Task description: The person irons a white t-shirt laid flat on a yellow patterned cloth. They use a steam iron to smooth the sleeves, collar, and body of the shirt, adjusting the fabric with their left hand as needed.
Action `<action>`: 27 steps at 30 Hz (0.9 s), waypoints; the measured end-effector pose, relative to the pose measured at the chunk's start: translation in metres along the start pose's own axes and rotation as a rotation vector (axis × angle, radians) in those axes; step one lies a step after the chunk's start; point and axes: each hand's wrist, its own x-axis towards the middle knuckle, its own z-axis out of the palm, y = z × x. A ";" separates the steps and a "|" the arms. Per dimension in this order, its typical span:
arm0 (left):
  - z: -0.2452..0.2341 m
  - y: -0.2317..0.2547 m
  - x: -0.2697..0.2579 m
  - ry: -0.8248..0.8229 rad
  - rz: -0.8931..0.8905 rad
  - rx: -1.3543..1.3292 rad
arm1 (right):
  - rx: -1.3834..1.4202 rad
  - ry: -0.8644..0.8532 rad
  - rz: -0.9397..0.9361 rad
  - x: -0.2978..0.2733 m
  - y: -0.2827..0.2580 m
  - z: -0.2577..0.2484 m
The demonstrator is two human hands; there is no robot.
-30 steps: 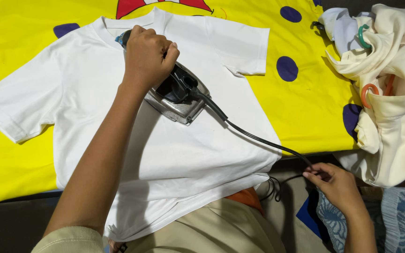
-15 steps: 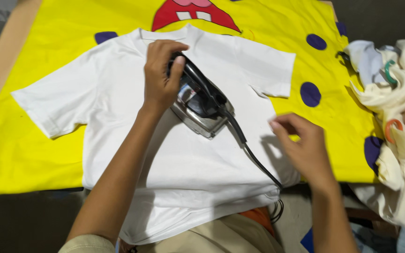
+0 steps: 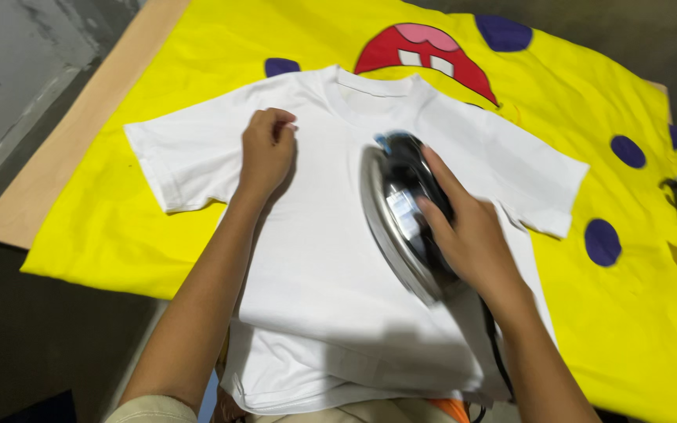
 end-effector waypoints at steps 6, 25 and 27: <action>-0.011 0.006 0.003 -0.107 -0.080 -0.103 | -0.201 -0.071 0.351 -0.067 0.015 -0.028; -0.009 0.004 -0.002 -0.058 0.038 0.309 | -0.048 0.032 -0.051 0.051 -0.033 0.036; -0.003 -0.005 -0.003 -0.124 0.057 0.444 | -0.035 0.059 -0.094 0.069 -0.039 0.046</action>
